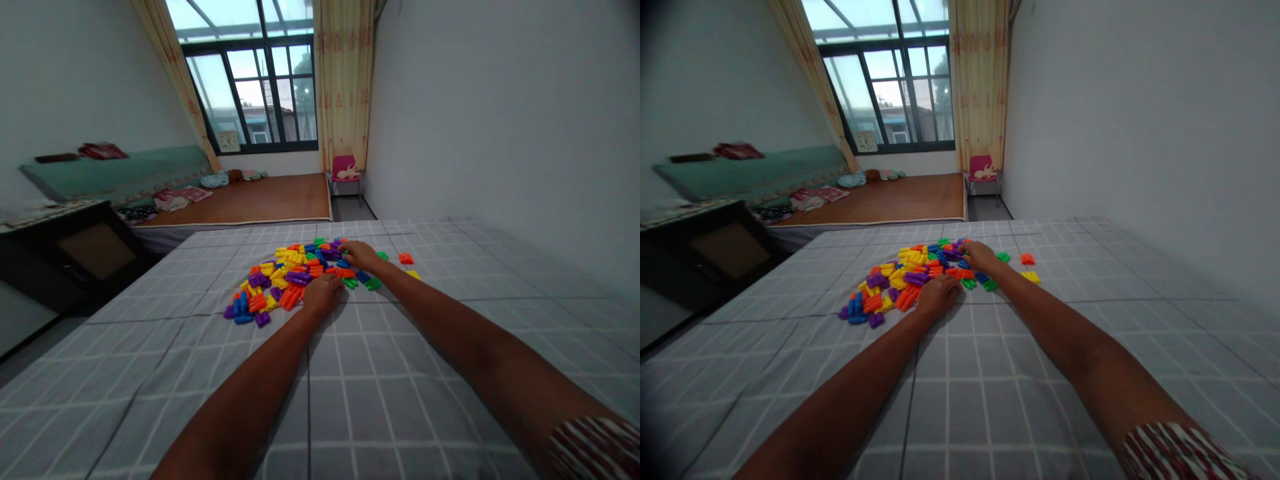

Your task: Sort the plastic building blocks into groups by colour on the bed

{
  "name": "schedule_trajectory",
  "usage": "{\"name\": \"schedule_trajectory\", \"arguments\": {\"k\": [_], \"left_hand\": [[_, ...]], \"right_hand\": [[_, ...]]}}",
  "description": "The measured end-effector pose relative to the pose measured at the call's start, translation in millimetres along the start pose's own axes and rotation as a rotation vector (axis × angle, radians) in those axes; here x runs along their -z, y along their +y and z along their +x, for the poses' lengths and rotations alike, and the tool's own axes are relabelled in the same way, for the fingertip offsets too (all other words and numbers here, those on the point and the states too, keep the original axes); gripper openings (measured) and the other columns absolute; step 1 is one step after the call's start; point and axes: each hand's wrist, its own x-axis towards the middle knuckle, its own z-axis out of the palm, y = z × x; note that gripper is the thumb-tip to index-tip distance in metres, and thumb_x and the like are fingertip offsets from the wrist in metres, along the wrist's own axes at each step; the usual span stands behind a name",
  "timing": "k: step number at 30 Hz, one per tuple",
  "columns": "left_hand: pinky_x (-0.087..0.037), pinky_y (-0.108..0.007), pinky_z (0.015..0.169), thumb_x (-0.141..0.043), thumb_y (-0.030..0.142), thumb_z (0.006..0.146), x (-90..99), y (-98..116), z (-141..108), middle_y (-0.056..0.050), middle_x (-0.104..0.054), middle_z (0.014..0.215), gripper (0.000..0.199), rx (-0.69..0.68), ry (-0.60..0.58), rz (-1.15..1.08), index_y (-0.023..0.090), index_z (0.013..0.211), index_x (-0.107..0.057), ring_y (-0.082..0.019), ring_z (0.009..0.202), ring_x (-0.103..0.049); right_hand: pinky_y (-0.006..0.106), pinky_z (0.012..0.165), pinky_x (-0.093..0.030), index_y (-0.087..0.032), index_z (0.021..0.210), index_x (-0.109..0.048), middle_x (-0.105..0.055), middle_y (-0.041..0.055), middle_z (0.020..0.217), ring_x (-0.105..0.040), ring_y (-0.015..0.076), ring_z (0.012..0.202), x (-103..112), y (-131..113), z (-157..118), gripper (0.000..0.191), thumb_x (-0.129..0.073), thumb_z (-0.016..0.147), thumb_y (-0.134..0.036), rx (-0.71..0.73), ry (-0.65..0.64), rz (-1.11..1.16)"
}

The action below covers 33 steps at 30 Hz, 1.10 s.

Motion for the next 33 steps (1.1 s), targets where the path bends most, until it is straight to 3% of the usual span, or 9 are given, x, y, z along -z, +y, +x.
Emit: {"name": "schedule_trajectory", "arguments": {"k": [5,8,12,19,22,25,29,33], "left_hand": [[-0.050,-0.027,0.081,-0.051,0.019,0.087,4.9,1,-1,-0.003,-0.071,0.103,0.025,0.026,-0.058,0.035,0.025,0.096,-0.073,-0.017,0.094,-0.064],[-0.049,-0.026,0.083,-0.051,0.018,0.086,6.7,2,-1,-0.002,-0.071,0.103,0.025,0.011,-0.074,0.035,0.026,0.096,-0.073,-0.017,0.097,-0.063],[-0.049,-0.026,0.082,-0.050,0.020,0.087,6.0,0,-1,-0.002,-0.071,0.103,0.024,-0.005,-0.075,0.037,0.025,0.094,-0.073,-0.018,0.098,-0.063],[-0.050,-0.027,0.083,-0.051,0.016,0.085,-2.2,-6,2,-0.001,-0.070,0.101,0.023,-0.034,-0.029,-0.020,0.025,0.089,-0.072,-0.017,0.100,-0.063],[-0.050,-0.027,0.082,-0.048,0.018,0.088,-3.1,-6,4,-0.003,-0.068,0.110,0.025,0.012,0.090,-0.122,0.025,0.101,-0.069,-0.017,0.101,-0.063],[-0.051,-0.029,0.083,-0.049,0.030,0.093,-2.3,-3,5,-0.006,-0.066,0.117,0.032,0.096,0.206,-0.216,0.023,0.122,-0.059,-0.017,0.099,-0.064],[-0.051,-0.028,0.082,-0.055,0.038,0.091,-3.9,-2,4,-0.002,-0.069,0.115,0.037,0.121,0.078,-0.161,0.029,0.127,-0.057,-0.019,0.100,-0.064],[-0.050,-0.027,0.082,-0.051,0.037,0.093,-5.6,-2,3,-0.001,-0.068,0.119,0.031,0.104,0.034,-0.072,0.031,0.122,-0.061,-0.020,0.104,-0.064]], "right_hand": [[0.037,0.088,-0.046,-0.020,0.116,-0.064,-0.066,0.0138,0.117,-0.057,0.0289,0.110,-19,-20,24,0.038,-0.070,0.079,-0.030,-0.094,-0.011,-0.237],[0.033,0.081,-0.047,-0.023,0.110,-0.066,-0.070,0.0093,0.108,-0.061,0.0259,0.101,-18,-14,27,0.033,-0.070,0.078,-0.029,-0.142,-0.065,-0.200],[0.029,0.083,-0.045,-0.025,0.108,-0.068,-0.071,0.0022,0.108,-0.062,0.0213,0.098,2,6,18,0.032,-0.070,0.076,-0.025,-0.087,-0.076,-0.084],[0.032,0.084,-0.045,-0.023,0.108,-0.071,-0.072,0.0041,0.104,-0.061,0.0231,0.096,52,46,-18,0.034,-0.070,0.074,-0.019,0.013,-0.076,-0.021],[0.030,0.082,-0.046,-0.021,0.108,-0.071,-0.072,0.0036,0.101,-0.063,0.0207,0.092,63,56,-30,0.031,-0.067,0.077,-0.023,0.129,-0.214,0.166],[0.030,0.083,-0.047,-0.020,0.109,-0.071,-0.073,0.0036,0.101,-0.065,0.0199,0.092,61,48,-40,0.031,-0.064,0.079,-0.026,0.179,-0.288,0.333],[0.030,0.088,-0.047,-0.022,0.112,-0.070,-0.071,0.0036,0.108,-0.064,0.0199,0.100,53,27,-50,0.035,-0.066,0.077,-0.023,0.222,-0.251,0.366],[0.032,0.091,-0.046,-0.023,0.106,-0.073,-0.072,0.0039,0.107,-0.064,0.0217,0.100,54,35,-51,0.036,-0.069,0.071,-0.015,0.195,-0.153,0.234]]}}
